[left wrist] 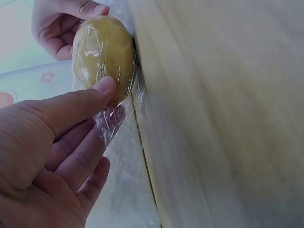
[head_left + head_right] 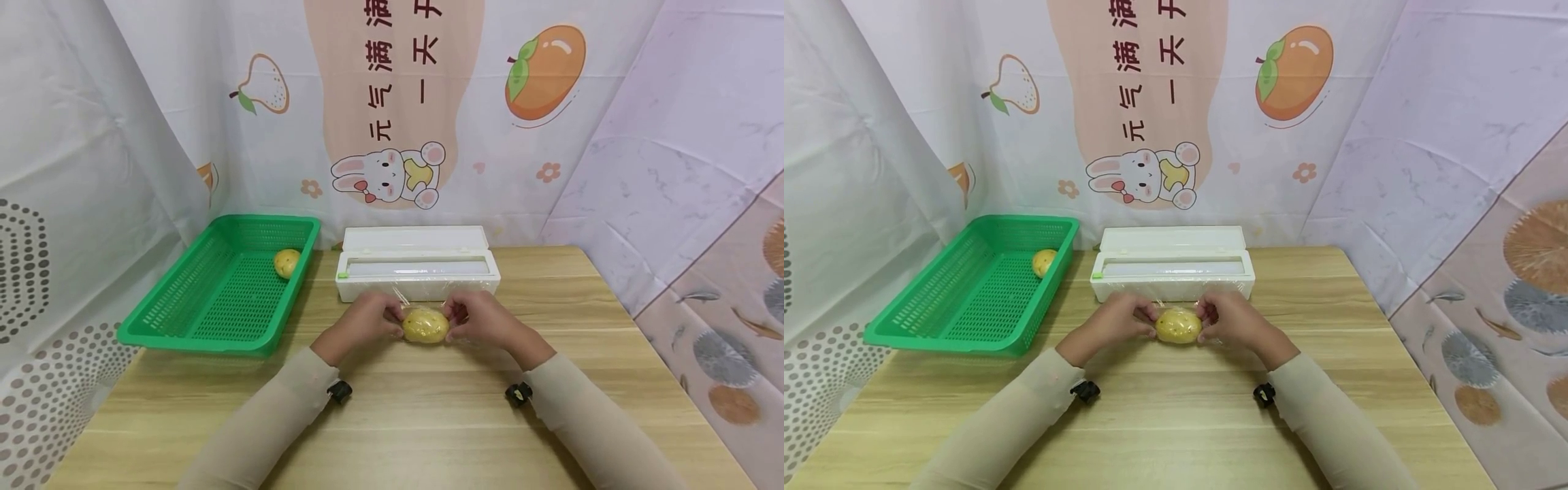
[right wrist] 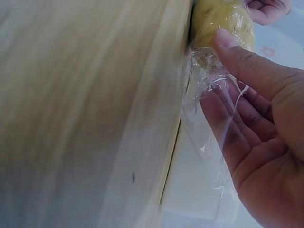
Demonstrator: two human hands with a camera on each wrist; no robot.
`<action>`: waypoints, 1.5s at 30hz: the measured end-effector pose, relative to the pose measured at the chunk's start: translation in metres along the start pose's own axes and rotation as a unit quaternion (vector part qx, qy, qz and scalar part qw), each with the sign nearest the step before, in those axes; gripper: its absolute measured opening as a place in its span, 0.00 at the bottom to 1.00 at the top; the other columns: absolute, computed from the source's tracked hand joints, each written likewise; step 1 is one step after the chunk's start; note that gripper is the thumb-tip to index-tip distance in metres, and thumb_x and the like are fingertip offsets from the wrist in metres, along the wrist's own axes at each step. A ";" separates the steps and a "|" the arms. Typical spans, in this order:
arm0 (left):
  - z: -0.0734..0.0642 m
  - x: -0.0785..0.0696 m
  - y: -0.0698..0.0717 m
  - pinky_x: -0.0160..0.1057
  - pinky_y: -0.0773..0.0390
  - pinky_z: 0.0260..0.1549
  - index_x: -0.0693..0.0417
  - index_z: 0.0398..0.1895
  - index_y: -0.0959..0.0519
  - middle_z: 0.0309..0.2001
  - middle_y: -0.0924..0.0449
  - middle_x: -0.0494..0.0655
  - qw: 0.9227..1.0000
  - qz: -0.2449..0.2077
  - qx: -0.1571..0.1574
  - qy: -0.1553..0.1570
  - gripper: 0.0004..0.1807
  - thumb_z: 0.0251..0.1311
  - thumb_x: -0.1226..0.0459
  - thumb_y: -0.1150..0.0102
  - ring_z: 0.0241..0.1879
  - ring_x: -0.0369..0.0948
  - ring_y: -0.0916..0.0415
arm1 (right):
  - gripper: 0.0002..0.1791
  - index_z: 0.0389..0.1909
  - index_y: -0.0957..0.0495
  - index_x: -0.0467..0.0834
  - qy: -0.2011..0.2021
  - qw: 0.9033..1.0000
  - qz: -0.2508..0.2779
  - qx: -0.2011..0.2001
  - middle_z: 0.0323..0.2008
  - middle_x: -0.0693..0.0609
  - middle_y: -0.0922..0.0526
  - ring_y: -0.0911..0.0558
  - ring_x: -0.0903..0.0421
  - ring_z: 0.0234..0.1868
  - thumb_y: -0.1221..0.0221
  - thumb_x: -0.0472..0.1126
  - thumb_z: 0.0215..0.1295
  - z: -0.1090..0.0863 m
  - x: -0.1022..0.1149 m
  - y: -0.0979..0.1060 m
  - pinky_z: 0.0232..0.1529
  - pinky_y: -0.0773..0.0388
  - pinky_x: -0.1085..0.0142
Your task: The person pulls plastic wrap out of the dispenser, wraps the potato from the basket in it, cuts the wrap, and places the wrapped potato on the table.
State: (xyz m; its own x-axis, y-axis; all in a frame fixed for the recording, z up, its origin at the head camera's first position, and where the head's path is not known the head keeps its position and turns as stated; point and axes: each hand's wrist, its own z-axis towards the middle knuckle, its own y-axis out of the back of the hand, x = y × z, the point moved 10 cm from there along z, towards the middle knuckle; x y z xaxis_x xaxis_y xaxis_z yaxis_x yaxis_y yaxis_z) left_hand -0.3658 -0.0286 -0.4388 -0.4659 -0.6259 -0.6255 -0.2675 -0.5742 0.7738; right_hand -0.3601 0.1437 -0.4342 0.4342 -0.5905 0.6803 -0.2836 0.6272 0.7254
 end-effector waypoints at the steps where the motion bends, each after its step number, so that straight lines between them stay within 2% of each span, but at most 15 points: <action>1: -0.001 -0.002 0.001 0.30 0.17 0.40 0.50 0.31 0.13 0.33 0.13 0.38 1.000 0.015 -0.006 -0.003 0.10 0.48 0.68 0.19 0.37 0.32 0.15 | 0.22 0.35 0.20 0.46 0.004 1.000 -0.004 0.000 0.33 0.52 0.16 0.16 0.56 0.36 0.18 0.32 0.43 0.000 0.001 0.000 0.38 0.15 0.68; 5: -0.006 -0.008 0.004 0.39 0.24 0.53 0.44 0.31 0.12 0.35 0.11 0.36 0.994 0.100 -0.030 -0.015 0.10 0.49 0.62 0.18 0.43 0.37 0.19 | 0.21 0.35 0.19 0.49 0.018 0.999 -0.039 -0.008 0.34 0.54 0.15 0.16 0.55 0.40 0.18 0.35 0.43 0.000 0.003 0.002 0.44 0.15 0.62; 8: -0.011 -0.011 0.004 0.47 0.31 0.60 0.42 0.36 0.11 0.39 0.10 0.35 0.990 0.134 -0.033 -0.010 0.11 0.50 0.59 0.19 0.47 0.41 0.23 | 0.21 0.36 0.18 0.50 0.022 0.998 -0.057 -0.012 0.36 0.55 0.14 0.16 0.53 0.43 0.18 0.37 0.44 -0.001 0.004 0.003 0.48 0.16 0.56; 16: -0.021 -0.015 0.012 0.50 0.29 0.59 0.49 0.49 0.14 0.47 0.11 0.42 0.994 0.106 -0.029 -0.003 0.20 0.52 0.58 0.20 0.51 0.43 0.19 | 0.20 0.41 0.18 0.48 0.015 0.998 -0.057 0.002 0.40 0.53 0.15 0.18 0.53 0.44 0.20 0.40 0.50 -0.007 0.005 0.006 0.49 0.18 0.54; 18: -0.022 -0.016 0.016 0.50 0.27 0.57 0.49 0.49 0.13 0.48 0.11 0.43 0.994 0.106 -0.029 -0.003 0.20 0.53 0.58 0.21 0.51 0.44 0.19 | 0.20 0.42 0.18 0.47 0.029 0.998 -0.060 -0.001 0.40 0.53 0.15 0.18 0.52 0.44 0.21 0.40 0.51 -0.008 0.008 0.009 0.49 0.18 0.54; 22: -0.025 -0.017 0.031 0.54 0.25 0.56 0.46 0.52 0.13 0.51 0.13 0.42 0.993 0.100 -0.058 0.003 0.18 0.57 0.64 0.27 0.52 0.44 0.20 | 0.21 0.48 0.17 0.45 0.072 0.994 -0.076 -0.007 0.44 0.52 0.15 0.18 0.52 0.46 0.23 0.43 0.54 -0.008 0.022 0.013 0.50 0.18 0.53; 24: -0.024 -0.022 0.034 0.55 0.26 0.60 0.45 0.55 0.14 0.54 0.14 0.41 0.991 0.110 -0.067 -0.017 0.22 0.57 0.70 0.31 0.55 0.44 0.20 | 0.23 0.53 0.17 0.45 0.092 0.991 -0.100 -0.003 0.47 0.53 0.16 0.18 0.53 0.48 0.25 0.46 0.57 -0.007 0.030 0.012 0.52 0.20 0.53; 27: -0.022 -0.029 0.027 0.57 0.32 0.67 0.42 0.63 0.18 0.61 0.17 0.37 0.989 0.132 -0.050 -0.047 0.29 0.57 0.71 0.36 0.64 0.44 0.25 | 0.26 0.58 0.16 0.46 0.107 0.984 -0.140 0.005 0.49 0.52 0.18 0.21 0.54 0.50 0.28 0.50 0.58 -0.005 0.038 0.008 0.52 0.23 0.55; 29: -0.021 -0.033 0.016 0.57 0.33 0.66 0.41 0.66 0.20 0.62 0.18 0.36 0.987 0.145 -0.027 -0.065 0.31 0.58 0.71 0.38 0.66 0.44 0.27 | 0.26 0.57 0.16 0.47 0.105 0.981 -0.161 0.011 0.48 0.51 0.19 0.23 0.55 0.50 0.29 0.52 0.58 -0.004 0.039 0.006 0.53 0.25 0.56; 33: -0.023 -0.031 0.004 0.56 0.33 0.62 0.43 0.67 0.21 0.61 0.18 0.38 0.988 0.144 0.001 -0.056 0.29 0.61 0.68 0.40 0.64 0.45 0.26 | 0.25 0.55 0.15 0.46 0.089 0.982 -0.163 0.025 0.49 0.50 0.20 0.25 0.55 0.50 0.29 0.52 0.58 -0.003 0.038 0.002 0.53 0.26 0.56; 35: -0.025 -0.026 0.006 0.54 0.31 0.63 0.44 0.67 0.22 0.62 0.18 0.40 0.992 0.122 0.003 -0.031 0.28 0.61 0.68 0.40 0.65 0.44 0.26 | 0.27 0.57 0.16 0.45 0.083 0.984 -0.157 0.029 0.51 0.50 0.19 0.24 0.54 0.52 0.28 0.52 0.58 -0.003 0.037 0.002 0.54 0.24 0.54; 38: -0.026 -0.017 0.024 0.53 0.26 0.64 0.47 0.64 0.21 0.61 0.18 0.44 0.996 0.086 -0.038 0.004 0.25 0.62 0.67 0.38 0.64 0.47 0.25 | 0.28 0.59 0.18 0.46 0.076 0.987 -0.136 0.033 0.52 0.50 0.19 0.22 0.52 0.54 0.29 0.53 0.61 0.000 0.038 0.005 0.56 0.23 0.52; 40: -0.026 -0.007 0.045 0.54 0.23 0.61 0.48 0.62 0.21 0.61 0.19 0.46 0.992 0.069 -0.103 0.031 0.23 0.62 0.67 0.38 0.63 0.48 0.25 | 0.27 0.60 0.18 0.46 0.074 0.989 -0.124 0.032 0.52 0.49 0.18 0.20 0.51 0.53 0.29 0.53 0.63 0.006 0.043 0.008 0.55 0.22 0.52; 42: -0.027 0.004 0.071 0.55 0.24 0.61 0.49 0.60 0.20 0.62 0.21 0.48 0.979 0.054 -0.190 0.057 0.23 0.59 0.66 0.36 0.62 0.51 0.26 | 0.24 0.58 0.17 0.44 0.077 0.989 -0.119 0.032 0.51 0.47 0.18 0.20 0.49 0.51 0.30 0.50 0.65 0.015 0.053 0.009 0.53 0.22 0.53; 45: -0.035 0.024 0.098 0.59 0.32 0.65 0.52 0.65 0.25 0.67 0.27 0.52 0.951 0.027 -0.292 0.099 0.30 0.58 0.63 0.32 0.67 0.54 0.33 | 0.19 0.55 0.15 0.43 0.081 0.986 -0.143 0.027 0.50 0.48 0.18 0.21 0.50 0.50 0.33 0.47 0.67 0.036 0.073 0.004 0.52 0.22 0.55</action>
State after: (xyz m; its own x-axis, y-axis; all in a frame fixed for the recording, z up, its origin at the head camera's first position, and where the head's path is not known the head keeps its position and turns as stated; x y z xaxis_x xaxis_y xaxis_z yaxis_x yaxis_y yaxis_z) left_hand -0.3738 -0.1181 -0.3811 -0.2828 -0.7159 -0.6383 0.2928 -0.6982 0.6533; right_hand -0.3604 0.0853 -0.3778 0.6333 -0.6475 0.4240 -0.1732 0.4154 0.8930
